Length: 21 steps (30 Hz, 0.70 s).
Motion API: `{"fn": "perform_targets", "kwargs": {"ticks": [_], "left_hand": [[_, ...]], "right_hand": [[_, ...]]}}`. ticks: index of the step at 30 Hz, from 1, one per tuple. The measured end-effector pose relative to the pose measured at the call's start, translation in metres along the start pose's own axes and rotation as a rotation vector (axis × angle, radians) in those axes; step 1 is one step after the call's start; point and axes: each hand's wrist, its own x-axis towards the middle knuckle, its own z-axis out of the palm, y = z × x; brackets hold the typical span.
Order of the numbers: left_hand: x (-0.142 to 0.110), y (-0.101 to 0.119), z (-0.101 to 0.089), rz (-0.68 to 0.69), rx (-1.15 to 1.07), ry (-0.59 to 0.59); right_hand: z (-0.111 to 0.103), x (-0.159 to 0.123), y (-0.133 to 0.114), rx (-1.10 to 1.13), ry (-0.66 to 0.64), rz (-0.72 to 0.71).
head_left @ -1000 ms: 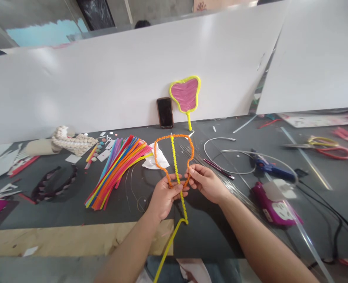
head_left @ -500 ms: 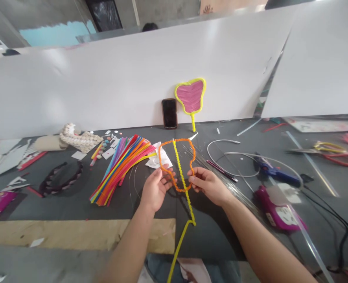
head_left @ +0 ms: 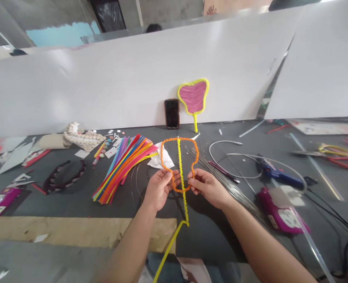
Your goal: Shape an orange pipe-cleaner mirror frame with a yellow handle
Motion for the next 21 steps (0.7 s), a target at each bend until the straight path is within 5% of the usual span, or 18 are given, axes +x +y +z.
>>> {"fn": "perform_targets", "kwargs": {"ticks": [10, 21], "left_hand": [[-0.003, 0.002, 0.004, 0.026, -0.057, -0.066], [-0.002, 0.0, 0.006, 0.038, -0.021, -0.008]], "right_hand": [[0.008, 0.0, 0.003, -0.044, -0.002, -0.066], [0.011, 0.0, 0.004, -0.096, -0.02, -0.059]]}}
